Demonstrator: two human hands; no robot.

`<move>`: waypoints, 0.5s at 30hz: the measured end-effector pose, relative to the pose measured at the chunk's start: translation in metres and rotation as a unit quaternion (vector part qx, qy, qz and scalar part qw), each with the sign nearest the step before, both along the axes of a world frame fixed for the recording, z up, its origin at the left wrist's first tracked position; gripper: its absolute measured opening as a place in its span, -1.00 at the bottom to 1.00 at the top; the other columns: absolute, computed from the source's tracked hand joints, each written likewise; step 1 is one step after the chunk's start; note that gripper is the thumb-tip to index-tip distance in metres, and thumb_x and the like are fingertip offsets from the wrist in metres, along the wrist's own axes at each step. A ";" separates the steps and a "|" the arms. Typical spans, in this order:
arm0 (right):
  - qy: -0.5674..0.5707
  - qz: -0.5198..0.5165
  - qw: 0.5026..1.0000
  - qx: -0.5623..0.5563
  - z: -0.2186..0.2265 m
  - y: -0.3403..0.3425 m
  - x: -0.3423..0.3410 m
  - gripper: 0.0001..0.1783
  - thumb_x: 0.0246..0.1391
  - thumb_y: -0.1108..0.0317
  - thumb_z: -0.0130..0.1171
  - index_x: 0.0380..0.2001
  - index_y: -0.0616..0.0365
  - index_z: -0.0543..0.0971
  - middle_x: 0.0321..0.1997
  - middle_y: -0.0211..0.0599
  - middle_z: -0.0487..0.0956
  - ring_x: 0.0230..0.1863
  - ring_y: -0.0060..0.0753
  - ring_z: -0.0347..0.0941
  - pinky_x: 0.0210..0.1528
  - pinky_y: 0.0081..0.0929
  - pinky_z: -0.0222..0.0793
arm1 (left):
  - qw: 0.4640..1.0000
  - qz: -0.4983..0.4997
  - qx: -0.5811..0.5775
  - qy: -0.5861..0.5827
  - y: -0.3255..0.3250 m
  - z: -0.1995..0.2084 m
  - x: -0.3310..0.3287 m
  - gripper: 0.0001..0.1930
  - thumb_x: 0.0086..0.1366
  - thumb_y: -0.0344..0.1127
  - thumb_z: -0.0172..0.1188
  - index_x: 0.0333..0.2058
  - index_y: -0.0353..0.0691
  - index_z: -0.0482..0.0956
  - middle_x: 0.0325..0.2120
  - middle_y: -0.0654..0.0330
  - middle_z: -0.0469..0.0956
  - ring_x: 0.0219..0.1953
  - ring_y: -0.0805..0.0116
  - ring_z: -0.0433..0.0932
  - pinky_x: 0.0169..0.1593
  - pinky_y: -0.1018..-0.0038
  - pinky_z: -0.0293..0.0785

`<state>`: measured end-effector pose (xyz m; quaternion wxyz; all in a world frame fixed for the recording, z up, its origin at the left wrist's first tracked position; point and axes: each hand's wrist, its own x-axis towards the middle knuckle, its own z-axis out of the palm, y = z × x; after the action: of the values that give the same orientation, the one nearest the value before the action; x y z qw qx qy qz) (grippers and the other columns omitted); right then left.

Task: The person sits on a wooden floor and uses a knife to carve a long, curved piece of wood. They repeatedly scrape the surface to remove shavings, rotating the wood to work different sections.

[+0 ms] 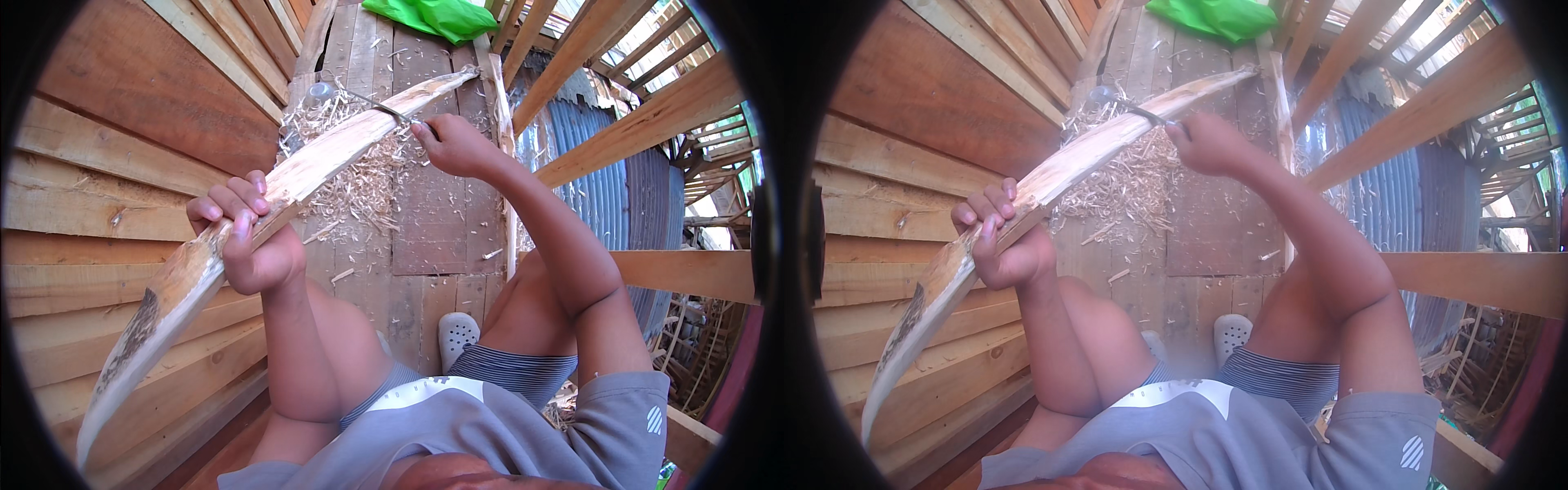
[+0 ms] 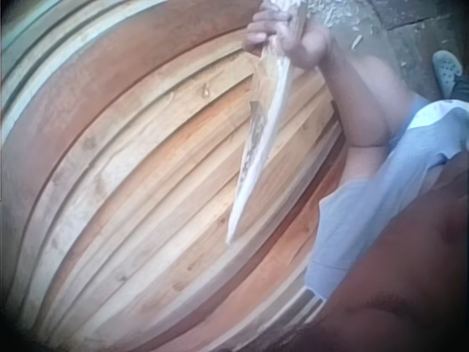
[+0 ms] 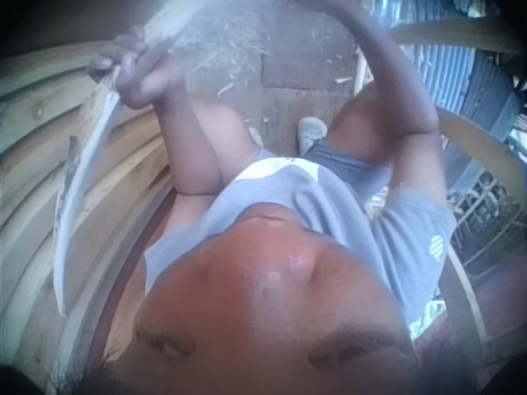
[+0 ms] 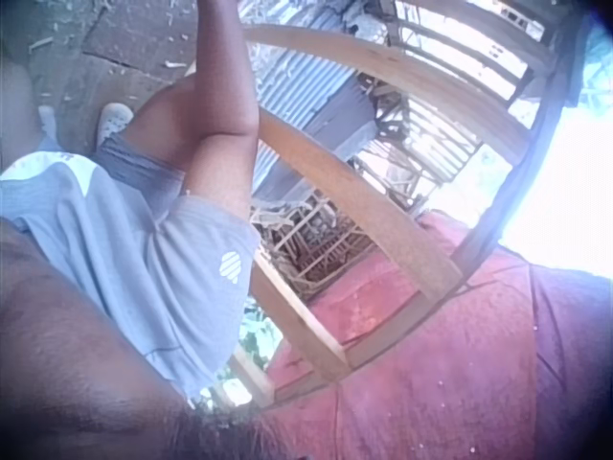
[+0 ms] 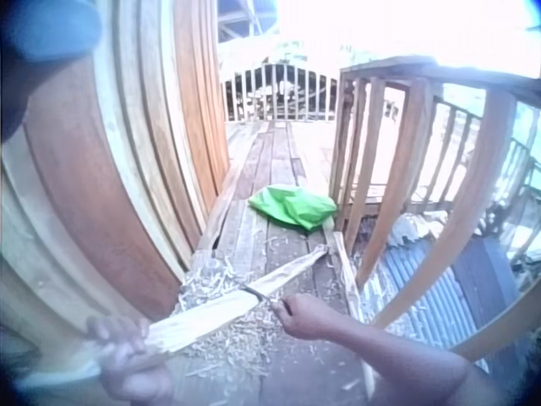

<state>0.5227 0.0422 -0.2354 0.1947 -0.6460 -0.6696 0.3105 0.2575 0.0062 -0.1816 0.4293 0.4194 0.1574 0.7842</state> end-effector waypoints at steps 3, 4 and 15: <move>0.008 -0.011 1.000 0.028 -0.008 0.000 -0.004 -0.46 0.35 0.08 -0.15 -0.43 0.43 0.49 -0.51 0.23 0.50 -0.40 0.27 0.43 -0.22 0.00 0.33 | 1.000 0.000 -0.009 -0.012 0.001 -0.001 0.000 -0.76 -0.09 -0.40 0.03 -0.37 -0.03 0.27 -0.61 0.34 0.26 -0.47 0.47 0.31 -0.09 0.33 0.24; 0.010 -0.015 0.999 0.050 -0.012 0.000 -0.005 -0.43 0.35 0.07 -0.18 -0.44 0.44 0.49 -0.51 0.25 0.50 -0.38 0.29 0.45 -0.20 0.01 0.34 | 1.000 -0.001 -0.012 -0.017 0.002 -0.001 0.000 -0.76 -0.09 -0.40 0.03 -0.38 -0.03 0.27 -0.61 0.34 0.26 -0.47 0.47 0.31 -0.09 0.33 0.24; -0.104 -0.138 0.983 0.054 0.001 -0.010 -0.055 -0.34 0.32 0.09 -0.35 -0.54 0.33 0.60 -0.49 0.19 0.57 -0.39 0.21 0.54 -0.18 0.02 0.44 | 0.992 0.055 -0.069 -0.094 -0.003 -0.008 0.002 -0.75 -0.08 -0.47 -0.01 -0.38 -0.07 0.21 -0.66 0.31 0.22 -0.55 0.41 0.32 -0.14 0.23 0.29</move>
<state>0.4678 0.0322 -0.2340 0.1993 -0.7498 -0.6062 0.1750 0.2593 0.0032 -0.1893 0.4265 0.3036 0.1931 0.8298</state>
